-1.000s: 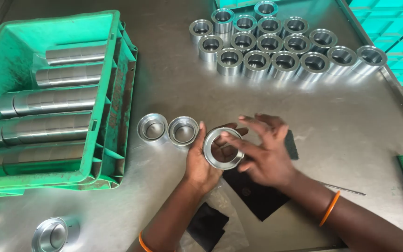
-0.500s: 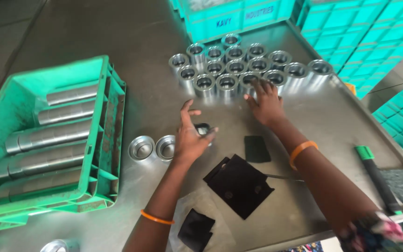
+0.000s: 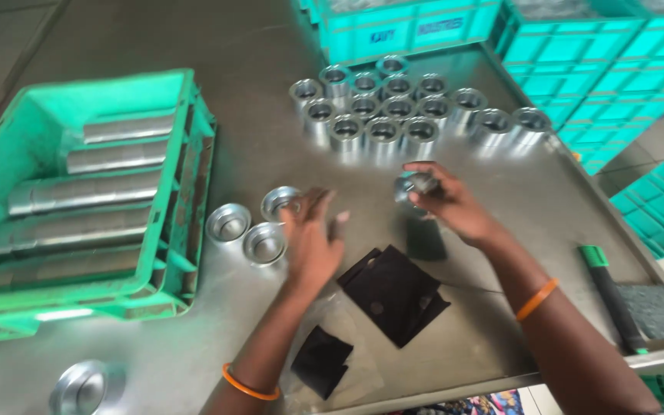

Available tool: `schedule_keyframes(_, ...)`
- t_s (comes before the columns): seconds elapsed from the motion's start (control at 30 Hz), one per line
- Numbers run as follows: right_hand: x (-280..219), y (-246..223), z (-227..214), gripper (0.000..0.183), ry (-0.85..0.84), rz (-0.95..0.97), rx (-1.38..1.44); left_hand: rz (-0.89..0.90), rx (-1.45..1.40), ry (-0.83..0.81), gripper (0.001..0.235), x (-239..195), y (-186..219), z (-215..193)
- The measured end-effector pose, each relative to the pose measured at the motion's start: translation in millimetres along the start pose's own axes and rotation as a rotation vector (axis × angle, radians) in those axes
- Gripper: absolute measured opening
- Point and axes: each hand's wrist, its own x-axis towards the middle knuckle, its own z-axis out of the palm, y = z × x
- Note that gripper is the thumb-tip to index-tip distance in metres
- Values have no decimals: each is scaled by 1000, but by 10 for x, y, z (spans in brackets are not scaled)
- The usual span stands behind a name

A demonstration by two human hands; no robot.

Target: Polishing cylindrical metal components using a piece of sandpaper on a metal table.

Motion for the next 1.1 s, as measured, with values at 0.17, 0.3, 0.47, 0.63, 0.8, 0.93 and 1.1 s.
schedule_keyframes(0.17,-139,-592,218,51,-171,-1,580,-331,-743,-198,29,-184,222,-4)
schedule_keyframes(0.3,-189,-711,398,45,7,-407,96,-473,-1198,-530,24,-303,271,10)
schedule_keyframes(0.47,-180,-497,409,41,-221,-86,372,-235,-1115,-443,25,-343,368,-53)
schedule_keyframes(0.63,-204,-612,354,45,-304,-110,246,-284,-1200,-455,28,-300,435,-146)
schedule_keyframes(0.8,-219,-680,449,47,-124,-283,375,-116,-928,-356,30,-239,464,-282)
schedule_keyframes(0.93,-266,-603,410,43,-416,-229,504,-68,-890,-344,30,-223,482,-302)
schedule_keyframes(1.1,-273,-751,400,52,-64,-281,198,-48,-866,-314,32,-274,453,-276)
